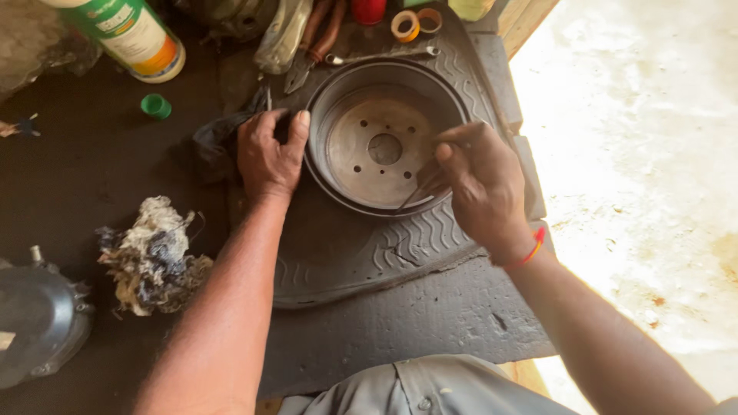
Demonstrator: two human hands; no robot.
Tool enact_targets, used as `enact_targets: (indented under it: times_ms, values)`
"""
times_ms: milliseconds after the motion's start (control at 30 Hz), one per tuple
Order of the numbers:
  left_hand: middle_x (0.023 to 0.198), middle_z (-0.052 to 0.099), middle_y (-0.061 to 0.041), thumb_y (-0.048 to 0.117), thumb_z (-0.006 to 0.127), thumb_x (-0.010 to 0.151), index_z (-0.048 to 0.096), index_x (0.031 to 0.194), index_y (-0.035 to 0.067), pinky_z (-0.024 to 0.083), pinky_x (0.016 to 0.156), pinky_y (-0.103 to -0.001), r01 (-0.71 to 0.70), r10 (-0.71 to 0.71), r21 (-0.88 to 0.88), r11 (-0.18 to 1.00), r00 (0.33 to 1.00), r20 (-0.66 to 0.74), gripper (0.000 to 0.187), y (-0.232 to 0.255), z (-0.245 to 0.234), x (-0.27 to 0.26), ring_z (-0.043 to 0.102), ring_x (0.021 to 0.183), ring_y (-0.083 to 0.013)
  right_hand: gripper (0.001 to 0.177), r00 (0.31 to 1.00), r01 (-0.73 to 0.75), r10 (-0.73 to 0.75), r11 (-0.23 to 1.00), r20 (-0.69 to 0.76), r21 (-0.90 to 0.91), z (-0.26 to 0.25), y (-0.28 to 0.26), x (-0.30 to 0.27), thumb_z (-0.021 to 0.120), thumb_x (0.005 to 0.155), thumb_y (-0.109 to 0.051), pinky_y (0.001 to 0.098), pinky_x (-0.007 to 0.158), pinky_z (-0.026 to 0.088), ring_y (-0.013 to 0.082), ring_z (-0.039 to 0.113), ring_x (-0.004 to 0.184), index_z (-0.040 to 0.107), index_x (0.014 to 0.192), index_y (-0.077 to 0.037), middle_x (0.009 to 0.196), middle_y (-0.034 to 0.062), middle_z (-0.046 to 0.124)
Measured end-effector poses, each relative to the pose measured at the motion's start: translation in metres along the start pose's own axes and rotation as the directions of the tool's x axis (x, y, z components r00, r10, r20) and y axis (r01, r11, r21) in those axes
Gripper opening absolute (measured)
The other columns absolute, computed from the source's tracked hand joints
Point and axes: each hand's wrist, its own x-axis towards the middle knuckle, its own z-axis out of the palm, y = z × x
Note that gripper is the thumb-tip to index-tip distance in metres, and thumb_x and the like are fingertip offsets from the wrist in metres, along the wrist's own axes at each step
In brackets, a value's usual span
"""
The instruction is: The person cleans the interior of a brake drum using a cloth and a thin metal tool to remove debris from the inner rim.
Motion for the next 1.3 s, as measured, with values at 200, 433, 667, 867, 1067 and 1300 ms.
enact_targets:
  times_ms: [200, 433, 667, 867, 1067, 1300]
  values:
    - [0.112, 0.071, -0.02, 0.052, 0.071, 0.096, 0.075, 0.109, 0.004, 0.049, 0.097, -0.048, 0.018, -0.018, -0.01, 1.0, 0.999, -0.032, 0.05, -0.005, 0.006, 0.001, 0.062, 0.11, -0.0389, 0.015, 0.998, -0.045, 0.045, 0.999, -0.037, -0.016, -0.004, 0.0, -0.004, 0.056, 0.11, -0.014, 0.0293, 0.065, 0.058, 0.017, 0.07, 0.07, 0.056, 0.113, 0.0, 0.083, 0.0102, 0.069]
    - [0.111, 0.072, -0.019, 0.05, 0.071, 0.097, 0.075, 0.108, 0.005, 0.049, 0.097, -0.048, 0.012, -0.012, -0.001, 1.0, 0.999, -0.03, 0.047, -0.004, 0.0, 0.0, 0.062, 0.11, -0.0387, 0.017, 0.998, -0.049, 0.049, 0.999, -0.026, 0.014, -0.008, 0.006, -0.002, 0.057, 0.11, -0.018, 0.0276, 0.064, 0.058, 0.0161, 0.071, 0.07, 0.056, 0.115, -0.001, 0.083, 0.0092, 0.071]
    - [0.112, 0.073, -0.017, 0.049, 0.071, 0.097, 0.075, 0.108, 0.005, 0.049, 0.098, -0.047, 0.014, -0.014, -0.004, 1.0, 1.0, -0.009, 0.045, -0.002, 0.001, 0.004, 0.062, 0.111, -0.0374, 0.018, 0.988, -0.027, -0.001, 0.983, 0.153, 0.182, -0.002, 0.01, 0.004, 0.059, 0.11, -0.018, 0.0285, 0.071, 0.06, 0.0167, 0.074, 0.081, 0.055, 0.117, -0.001, 0.092, 0.0115, 0.072]
    - [0.112, 0.072, -0.018, 0.05, 0.071, 0.099, 0.075, 0.109, 0.004, 0.048, 0.099, -0.048, -0.009, 0.01, 0.033, 0.999, 1.0, -0.006, 0.047, -0.003, 0.0, 0.001, 0.061, 0.112, -0.0386, 0.018, 0.998, -0.059, 0.059, 0.975, 0.008, 0.213, 0.017, 0.009, -0.009, 0.057, 0.109, -0.019, 0.0277, 0.068, 0.058, 0.0159, 0.072, 0.075, 0.054, 0.116, -0.002, 0.087, 0.0111, 0.074]
    - [0.112, 0.072, -0.017, 0.05, 0.07, 0.097, 0.075, 0.107, 0.004, 0.048, 0.099, -0.048, 0.017, -0.017, 0.023, 1.0, 1.0, -0.003, 0.047, -0.001, 0.001, 0.003, 0.061, 0.111, -0.0384, 0.016, 0.997, -0.069, 0.071, 0.995, -0.025, 0.066, 0.019, 0.002, -0.006, 0.056, 0.108, -0.018, 0.0264, 0.064, 0.059, 0.014, 0.073, 0.071, 0.055, 0.114, -0.003, 0.082, 0.009, 0.073]
    - [0.111, 0.073, -0.016, 0.052, 0.068, 0.099, 0.075, 0.107, 0.004, 0.048, 0.102, -0.048, -0.016, 0.015, 0.01, 1.0, 1.0, 0.019, 0.049, -0.004, 0.001, 0.004, 0.061, 0.113, -0.0384, 0.015, 0.997, -0.074, 0.073, 0.983, 0.01, 0.168, 0.035, -0.004, -0.014, 0.058, 0.107, -0.015, 0.0273, 0.068, 0.058, 0.0131, 0.071, 0.074, 0.055, 0.116, -0.003, 0.087, 0.0081, 0.073]
